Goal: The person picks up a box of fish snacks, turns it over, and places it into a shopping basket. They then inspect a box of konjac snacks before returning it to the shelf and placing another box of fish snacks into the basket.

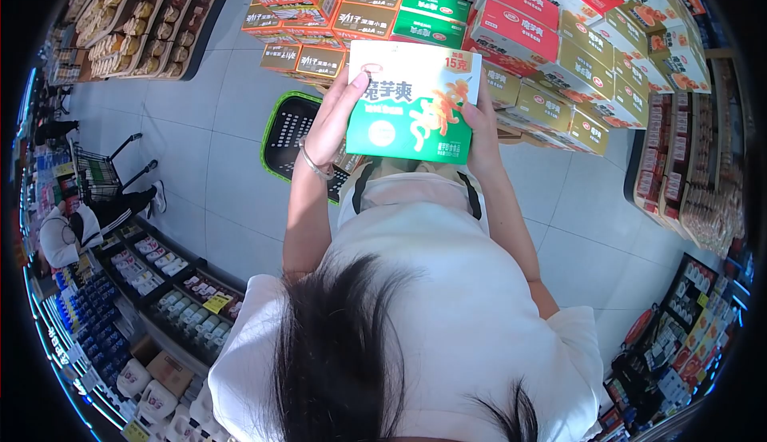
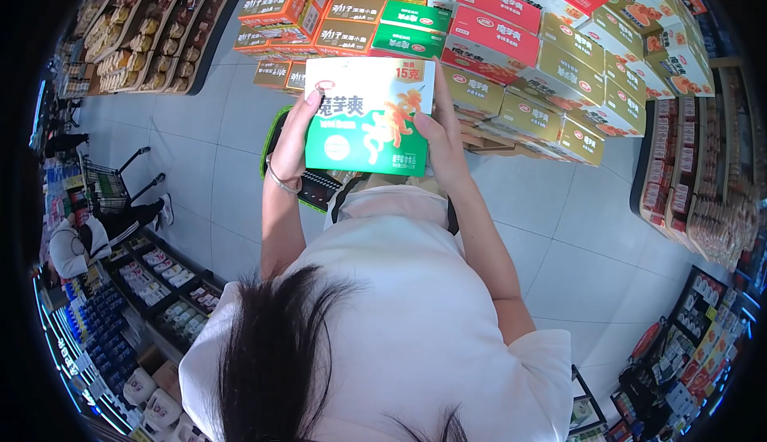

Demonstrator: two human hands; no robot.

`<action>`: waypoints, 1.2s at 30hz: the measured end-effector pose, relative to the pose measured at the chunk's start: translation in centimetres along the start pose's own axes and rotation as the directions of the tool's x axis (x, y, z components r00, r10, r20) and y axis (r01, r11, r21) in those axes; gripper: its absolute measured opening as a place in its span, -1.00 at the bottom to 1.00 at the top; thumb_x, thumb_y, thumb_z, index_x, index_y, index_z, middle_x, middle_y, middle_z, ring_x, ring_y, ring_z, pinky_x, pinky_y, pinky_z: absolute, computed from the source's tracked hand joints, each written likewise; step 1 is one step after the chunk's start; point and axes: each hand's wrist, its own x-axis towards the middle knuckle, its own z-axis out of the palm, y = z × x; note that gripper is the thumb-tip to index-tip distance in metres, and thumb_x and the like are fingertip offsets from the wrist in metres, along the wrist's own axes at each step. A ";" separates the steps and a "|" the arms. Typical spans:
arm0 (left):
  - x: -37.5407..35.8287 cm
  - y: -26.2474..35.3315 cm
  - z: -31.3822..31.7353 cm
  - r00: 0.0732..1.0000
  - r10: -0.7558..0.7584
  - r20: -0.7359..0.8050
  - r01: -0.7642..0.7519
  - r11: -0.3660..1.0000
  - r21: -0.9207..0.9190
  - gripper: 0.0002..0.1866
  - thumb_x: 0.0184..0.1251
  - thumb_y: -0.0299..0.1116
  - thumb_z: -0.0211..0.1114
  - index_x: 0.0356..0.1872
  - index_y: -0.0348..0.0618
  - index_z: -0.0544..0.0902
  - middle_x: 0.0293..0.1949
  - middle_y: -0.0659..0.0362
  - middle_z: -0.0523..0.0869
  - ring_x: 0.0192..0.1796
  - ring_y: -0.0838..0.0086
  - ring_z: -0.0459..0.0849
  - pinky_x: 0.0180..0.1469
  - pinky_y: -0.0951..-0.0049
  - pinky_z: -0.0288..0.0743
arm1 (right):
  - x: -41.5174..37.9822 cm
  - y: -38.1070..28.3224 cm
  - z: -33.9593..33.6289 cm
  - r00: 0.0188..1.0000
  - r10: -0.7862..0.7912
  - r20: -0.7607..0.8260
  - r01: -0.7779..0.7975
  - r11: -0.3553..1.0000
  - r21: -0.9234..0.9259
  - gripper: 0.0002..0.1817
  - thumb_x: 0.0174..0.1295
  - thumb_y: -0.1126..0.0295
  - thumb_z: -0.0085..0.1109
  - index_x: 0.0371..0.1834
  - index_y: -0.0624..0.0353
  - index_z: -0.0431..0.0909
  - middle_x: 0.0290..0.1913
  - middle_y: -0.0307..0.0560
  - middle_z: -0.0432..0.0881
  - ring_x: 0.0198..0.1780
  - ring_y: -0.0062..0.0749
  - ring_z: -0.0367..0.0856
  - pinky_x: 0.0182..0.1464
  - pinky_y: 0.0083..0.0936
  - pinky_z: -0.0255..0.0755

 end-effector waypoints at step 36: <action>3.0 1.1 -5.2 0.937 0.137 0.322 -0.221 0.945 0.241 -0.21 -0.10 -0.54 0.46 0.25 -0.26 0.29 0.04 0.16 0.56 0.12 0.49 0.48 0.21 0.40 0.29 | 1.0 -3.9 -0.1 0.971 0.115 0.212 0.008 0.863 -0.505 -0.13 -0.11 0.38 0.40 0.31 0.13 0.11 0.19 0.02 0.39 0.20 -0.27 0.40 0.21 -0.36 0.26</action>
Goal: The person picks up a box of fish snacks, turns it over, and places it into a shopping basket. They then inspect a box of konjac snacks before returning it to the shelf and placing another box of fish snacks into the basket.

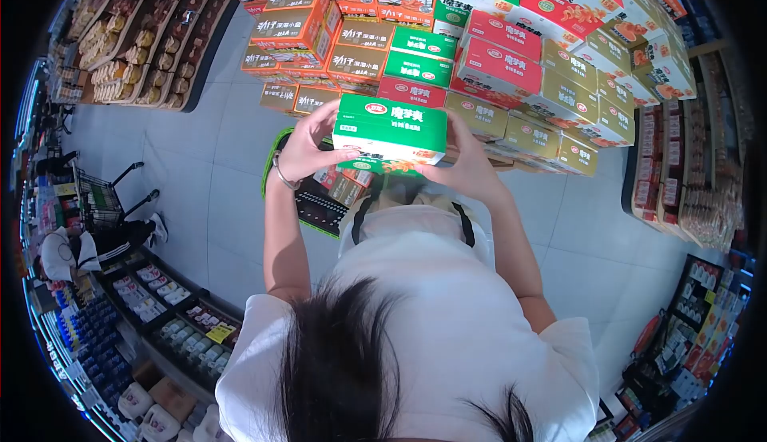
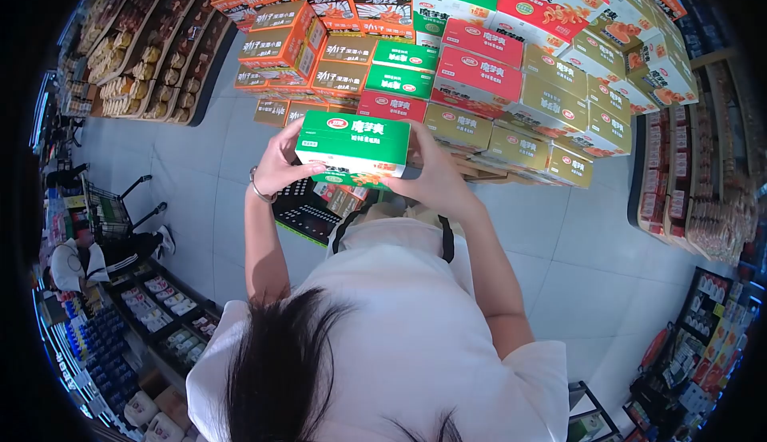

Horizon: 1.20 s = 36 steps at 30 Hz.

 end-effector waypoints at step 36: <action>22.7 -1.6 -4.5 0.981 0.172 0.093 -0.191 0.731 0.655 -0.27 -0.11 -0.47 0.44 0.19 -0.28 0.34 -0.06 0.08 0.60 -0.02 0.46 0.58 -0.15 0.50 0.58 | 16.5 0.2 -9.4 0.834 -0.536 -0.131 0.040 0.295 -0.955 -0.35 -0.24 0.22 0.46 -0.01 0.14 0.45 -0.03 -0.10 0.46 0.07 -0.18 0.39 0.12 -0.26 0.23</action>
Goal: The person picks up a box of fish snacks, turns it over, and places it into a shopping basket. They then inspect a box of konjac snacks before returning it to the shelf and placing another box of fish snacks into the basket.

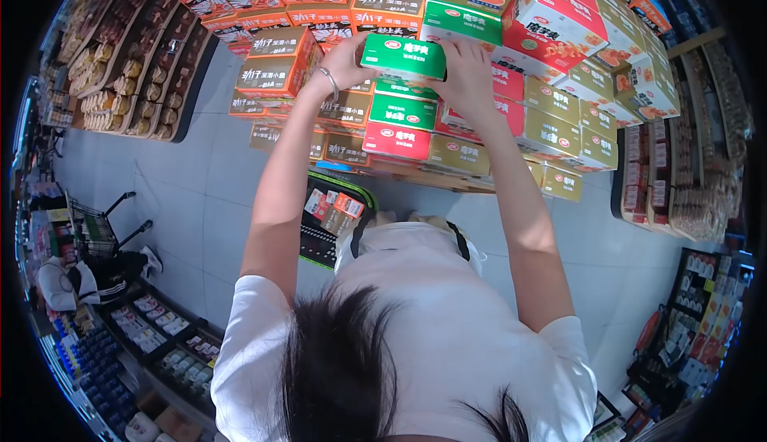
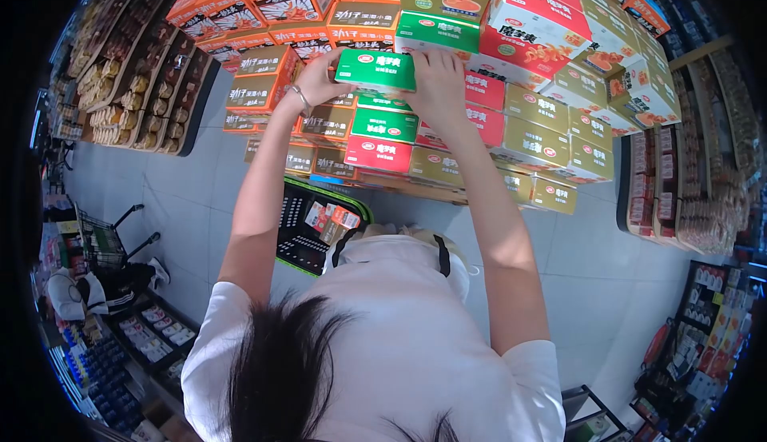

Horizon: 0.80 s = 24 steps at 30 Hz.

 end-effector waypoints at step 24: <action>-1.2 -4.0 7.2 0.946 -0.229 -0.231 0.184 0.962 -0.199 -0.41 -0.08 -0.39 0.47 0.02 -0.30 0.43 -0.18 0.09 0.68 -0.13 0.48 0.67 -0.09 0.51 0.54 | -1.0 -0.9 -0.8 0.999 0.009 -0.043 -0.008 1.000 0.029 -0.63 -0.09 0.31 0.35 -0.20 0.19 0.52 -0.15 -0.08 0.47 -0.03 -0.15 0.42 0.01 -0.27 0.31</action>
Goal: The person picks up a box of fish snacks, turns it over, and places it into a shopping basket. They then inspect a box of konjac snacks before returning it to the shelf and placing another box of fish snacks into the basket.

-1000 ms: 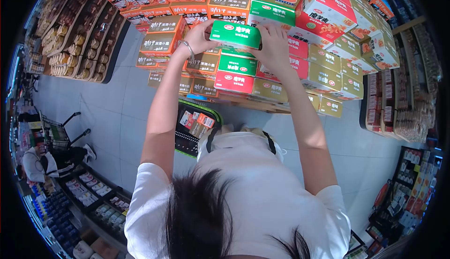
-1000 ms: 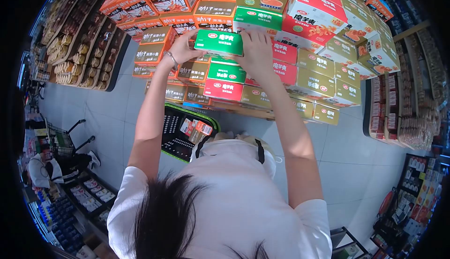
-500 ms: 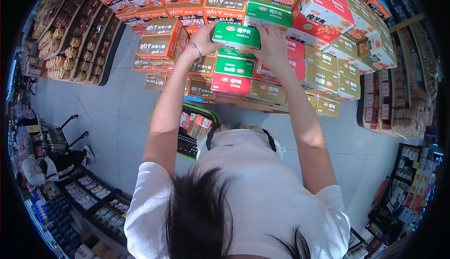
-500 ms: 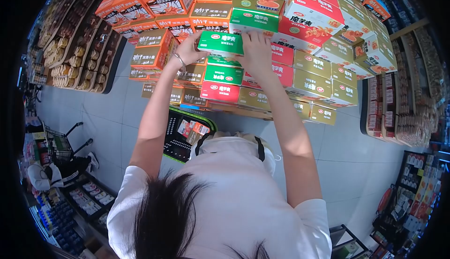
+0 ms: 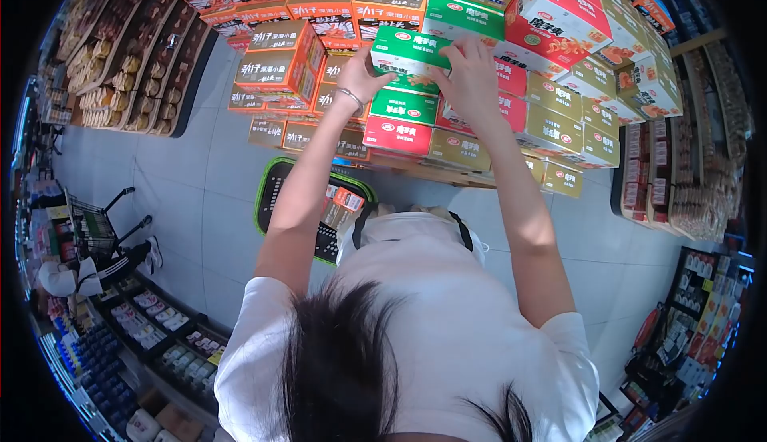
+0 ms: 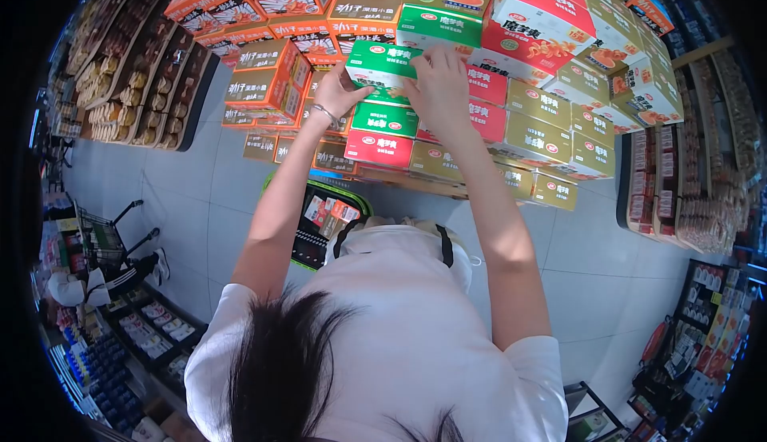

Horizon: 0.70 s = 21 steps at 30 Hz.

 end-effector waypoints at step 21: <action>-3.3 1.7 2.4 0.972 0.036 -0.231 -0.008 0.992 0.123 -0.36 -0.12 -0.28 0.45 0.03 -0.31 0.42 -0.11 -0.10 0.58 0.00 0.05 0.54 0.01 0.21 0.44 | -4.2 -5.3 3.3 0.977 -0.111 0.184 0.113 0.994 -0.002 -0.73 0.07 0.41 0.16 -0.16 0.24 0.49 -0.18 -0.01 0.50 -0.09 -0.16 0.52 -0.08 -0.30 0.42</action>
